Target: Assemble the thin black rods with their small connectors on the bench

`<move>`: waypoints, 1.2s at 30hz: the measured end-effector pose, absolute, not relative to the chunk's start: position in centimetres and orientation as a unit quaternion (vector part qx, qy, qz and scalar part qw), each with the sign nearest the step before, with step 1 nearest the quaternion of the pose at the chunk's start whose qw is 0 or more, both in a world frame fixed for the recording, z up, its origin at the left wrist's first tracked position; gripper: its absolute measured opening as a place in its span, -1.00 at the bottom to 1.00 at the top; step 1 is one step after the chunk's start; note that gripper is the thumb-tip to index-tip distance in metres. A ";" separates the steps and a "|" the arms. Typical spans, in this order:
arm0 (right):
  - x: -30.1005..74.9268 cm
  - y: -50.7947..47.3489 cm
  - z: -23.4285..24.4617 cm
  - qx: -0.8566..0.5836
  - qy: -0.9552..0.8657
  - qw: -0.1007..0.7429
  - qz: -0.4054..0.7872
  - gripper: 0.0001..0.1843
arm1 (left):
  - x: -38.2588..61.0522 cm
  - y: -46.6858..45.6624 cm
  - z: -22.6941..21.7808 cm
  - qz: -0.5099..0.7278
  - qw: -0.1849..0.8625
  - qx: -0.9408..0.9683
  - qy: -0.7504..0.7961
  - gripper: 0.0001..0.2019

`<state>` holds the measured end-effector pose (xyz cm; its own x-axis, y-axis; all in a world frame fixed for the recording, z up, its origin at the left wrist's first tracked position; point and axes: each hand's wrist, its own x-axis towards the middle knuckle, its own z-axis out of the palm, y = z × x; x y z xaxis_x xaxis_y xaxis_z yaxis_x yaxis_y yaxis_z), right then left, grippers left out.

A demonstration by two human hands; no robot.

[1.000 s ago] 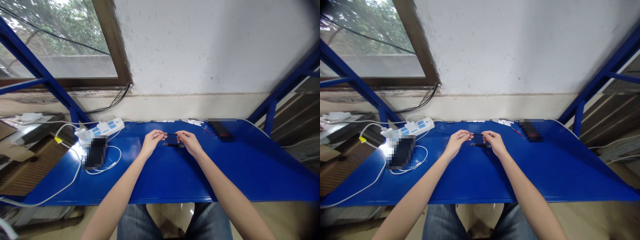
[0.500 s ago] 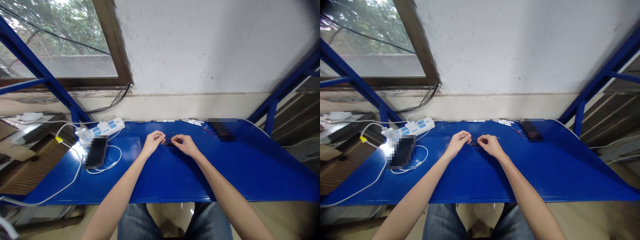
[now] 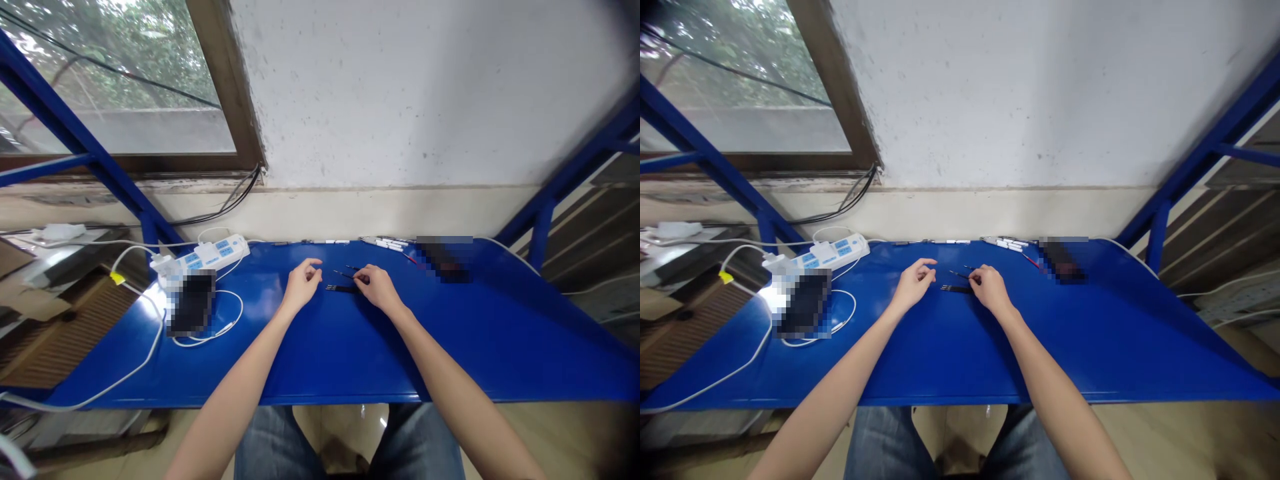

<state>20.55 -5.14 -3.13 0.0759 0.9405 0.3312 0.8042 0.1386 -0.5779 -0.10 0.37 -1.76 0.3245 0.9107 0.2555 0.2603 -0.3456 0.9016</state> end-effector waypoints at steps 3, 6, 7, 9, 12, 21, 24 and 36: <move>20.4 -5.1 -3.6 -0.648 -0.686 0.317 0.090 -0.83 | -0.2 0.5 -2.1 0.397 0.333 0.737 0.434 -0.81; 20.0 -5.2 -3.5 -0.645 -0.692 0.307 0.105 -0.81 | -0.3 0.5 -2.4 0.382 0.223 0.780 0.443 -0.78; 19.8 -5.2 -3.4 -0.642 -0.693 0.308 0.112 -0.81 | -0.4 0.5 -2.5 0.378 0.182 0.793 0.442 -0.77; 19.7 -5.4 -3.2 -0.632 -0.697 0.314 0.126 -0.85 | -0.6 0.5 -2.8 0.365 0.119 0.812 0.441 -0.73; 19.5 -5.6 -3.1 -0.612 -0.715 0.312 0.130 -0.88 | -0.8 0.7 -3.3 0.331 0.081 0.827 0.446 -0.69; 18.7 -5.8 -3.2 -0.557 -0.761 0.301 0.143 -0.83 | -1.0 1.4 -3.9 0.311 0.085 0.842 0.432 -0.78; 18.6 -5.9 -3.2 -0.545 -0.768 0.304 0.143 -0.84 | -0.9 1.4 -3.8 0.307 0.088 0.848 0.424 -0.82; 18.1 -7.9 1.5 -0.508 -0.729 0.441 0.127 -0.81 | -0.9 1.4 -3.9 0.310 0.102 0.844 0.426 -0.84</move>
